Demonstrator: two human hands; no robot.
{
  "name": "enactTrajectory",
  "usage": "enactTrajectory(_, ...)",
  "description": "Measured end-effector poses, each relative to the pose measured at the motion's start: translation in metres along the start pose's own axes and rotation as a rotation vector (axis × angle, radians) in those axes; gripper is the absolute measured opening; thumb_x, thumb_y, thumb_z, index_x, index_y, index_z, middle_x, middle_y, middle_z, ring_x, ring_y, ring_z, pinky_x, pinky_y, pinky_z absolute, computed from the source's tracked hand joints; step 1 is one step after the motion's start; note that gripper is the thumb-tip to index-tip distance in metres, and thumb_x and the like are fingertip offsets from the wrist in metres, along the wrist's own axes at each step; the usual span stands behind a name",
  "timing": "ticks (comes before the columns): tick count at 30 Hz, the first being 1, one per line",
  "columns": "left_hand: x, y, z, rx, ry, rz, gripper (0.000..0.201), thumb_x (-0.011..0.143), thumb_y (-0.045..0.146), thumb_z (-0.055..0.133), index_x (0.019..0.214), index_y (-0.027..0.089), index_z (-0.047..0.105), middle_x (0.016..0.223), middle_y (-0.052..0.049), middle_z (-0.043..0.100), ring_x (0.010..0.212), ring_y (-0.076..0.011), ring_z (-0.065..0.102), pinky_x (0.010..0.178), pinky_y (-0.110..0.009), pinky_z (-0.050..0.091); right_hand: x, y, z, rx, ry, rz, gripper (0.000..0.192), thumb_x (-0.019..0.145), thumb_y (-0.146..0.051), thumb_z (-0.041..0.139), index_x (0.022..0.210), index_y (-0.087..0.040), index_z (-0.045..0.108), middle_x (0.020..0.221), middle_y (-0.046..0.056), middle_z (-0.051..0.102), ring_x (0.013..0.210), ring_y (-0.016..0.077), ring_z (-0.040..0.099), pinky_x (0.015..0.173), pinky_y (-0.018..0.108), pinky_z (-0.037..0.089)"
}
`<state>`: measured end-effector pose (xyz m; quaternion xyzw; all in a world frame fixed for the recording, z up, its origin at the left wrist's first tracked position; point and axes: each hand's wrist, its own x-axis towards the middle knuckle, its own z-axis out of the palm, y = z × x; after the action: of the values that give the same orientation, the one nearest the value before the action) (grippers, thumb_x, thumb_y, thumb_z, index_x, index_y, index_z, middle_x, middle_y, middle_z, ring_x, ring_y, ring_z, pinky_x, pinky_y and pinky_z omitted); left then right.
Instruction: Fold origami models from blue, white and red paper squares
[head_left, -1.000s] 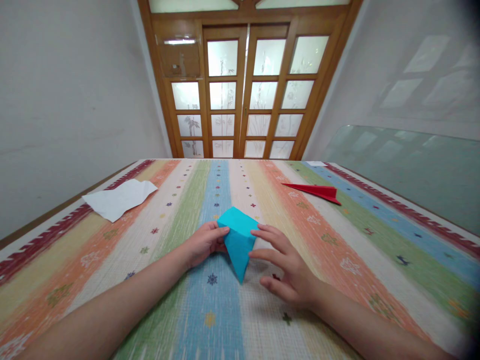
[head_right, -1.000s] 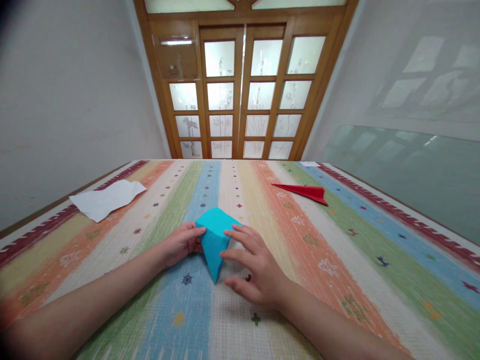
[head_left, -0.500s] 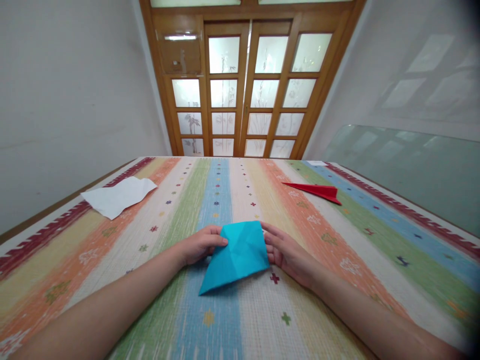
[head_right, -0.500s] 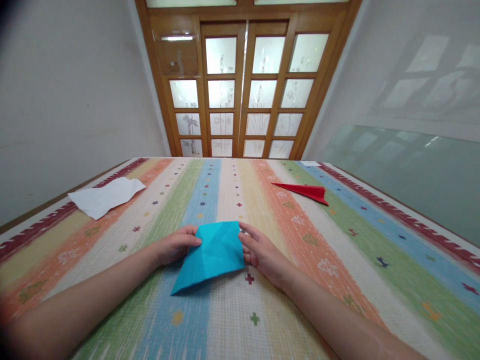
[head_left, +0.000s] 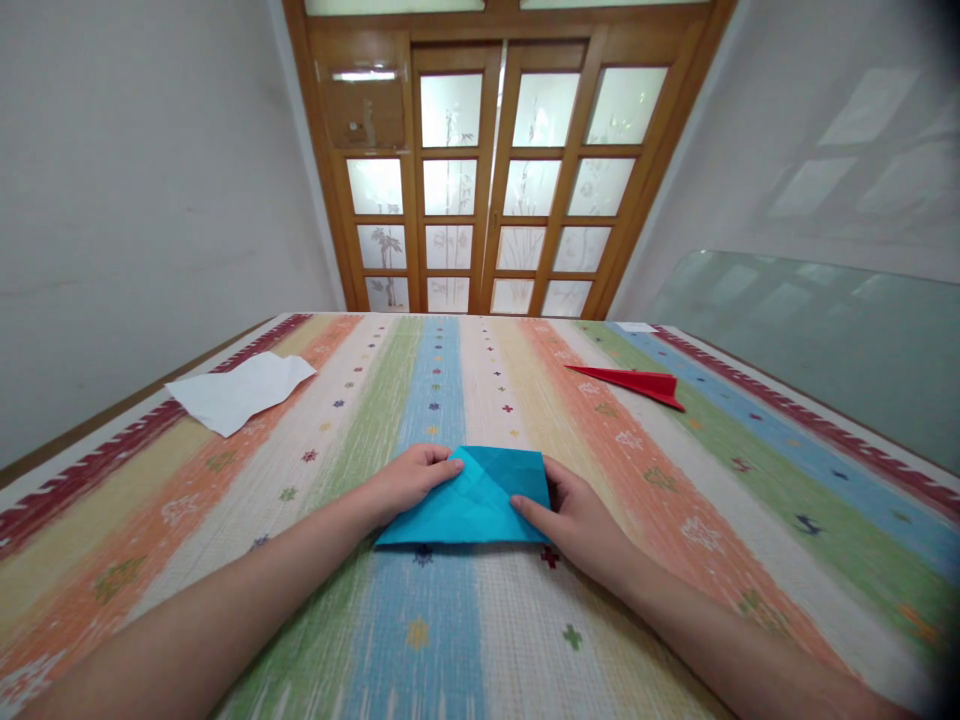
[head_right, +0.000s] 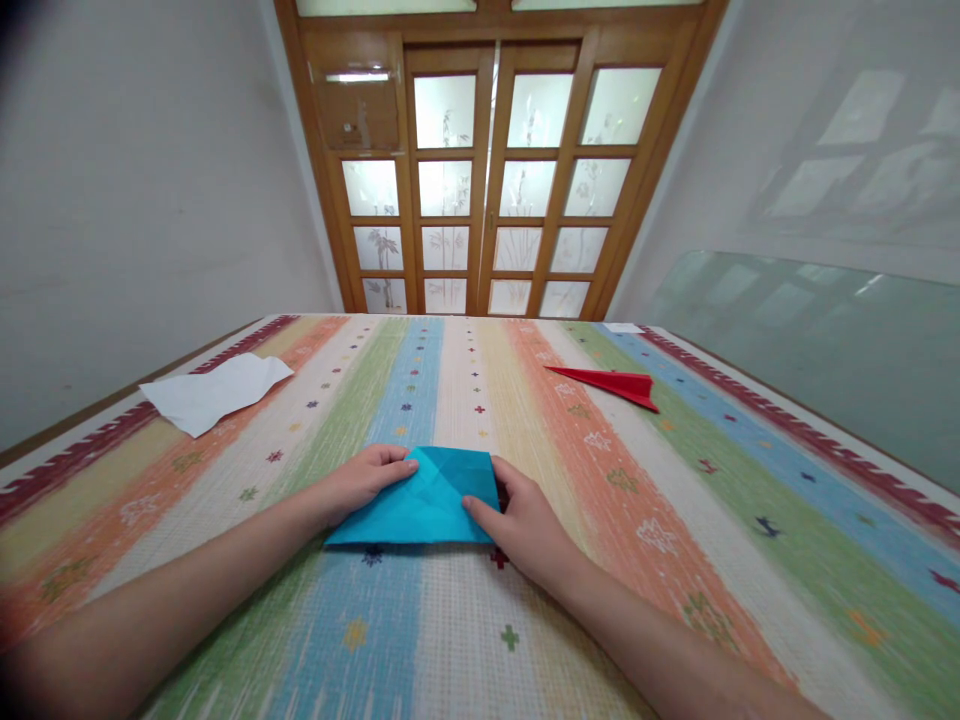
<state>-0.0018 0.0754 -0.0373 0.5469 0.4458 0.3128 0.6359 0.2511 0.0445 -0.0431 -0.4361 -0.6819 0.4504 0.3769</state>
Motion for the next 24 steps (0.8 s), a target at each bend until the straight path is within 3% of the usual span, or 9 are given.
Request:
enactTrajectory(5,0.002,-0.003,0.000,0.023,0.027,0.011,0.045,0.075,0.060,0.074,0.079,0.015,0.067,0.068,-0.003,0.063,0.057,-0.0127,0.052,0.056,-0.025,0.040,-0.005,-0.008,0.000,-0.272,0.018,-0.228,0.027,0.091,-0.021,0.058,0.117,-0.022,0.065,0.101,0.008,0.068,0.089,0.0222,0.065,0.075,0.036,0.055)
enactTrajectory(8,0.002,-0.003,0.000,-0.038,0.052,-0.018,0.047,0.073,0.061,0.075,0.076,0.015,0.064,0.063,-0.002,0.059,0.053,-0.0120,0.049,0.053,-0.025,0.039,-0.008,-0.008,-0.001,-0.389,-0.059,-0.447,0.045,0.085,-0.007,0.052,0.124,-0.025,0.065,0.120,0.010,0.062,0.109,0.0234,0.062,0.092,0.040,0.053)
enactTrajectory(10,0.002,-0.002,-0.001,-0.094,0.056,-0.032,0.048,0.072,0.060,0.076,0.077,0.014,0.064,0.065,-0.003,0.061,0.055,-0.0131,0.051,0.055,-0.026,0.042,-0.011,-0.007,-0.001,-0.458,-0.123,-0.518,0.052,0.083,-0.003,0.052,0.127,-0.027,0.065,0.134,0.011,0.056,0.121,0.0242,0.058,0.101,0.043,0.050)
enactTrajectory(13,0.002,-0.001,-0.002,-0.159,0.057,-0.047,0.048,0.070,0.058,0.078,0.079,0.014,0.065,0.070,-0.005,0.064,0.059,-0.0151,0.055,0.058,-0.028,0.046,-0.014,-0.008,0.000,-0.538,-0.203,-0.548,0.048,0.088,-0.005,0.051,0.126,-0.029,0.066,0.145,0.012,0.050,0.128,0.0244,0.055,0.105,0.044,0.048)
enactTrajectory(17,0.002,0.000,0.000,-0.172,0.047,-0.049,0.048,0.071,0.060,0.076,0.078,0.014,0.065,0.072,-0.006,0.065,0.060,-0.0157,0.057,0.059,-0.028,0.047,-0.015,-0.010,0.003,-0.577,-0.237,-0.567,0.040,0.092,-0.009,0.051,0.126,-0.025,0.066,0.143,0.014,0.052,0.127,0.0240,0.057,0.103,0.041,0.051)
enactTrajectory(24,0.001,-0.001,0.005,0.032,0.058,0.043,0.039,0.076,0.053,0.074,0.074,0.015,0.064,0.068,-0.002,0.062,0.058,-0.0131,0.051,0.055,-0.025,0.040,-0.016,-0.012,0.004,-0.574,-0.259,-0.589,0.039,0.089,-0.009,0.052,0.122,-0.022,0.067,0.140,0.014,0.056,0.122,0.0230,0.061,0.100,0.039,0.052)
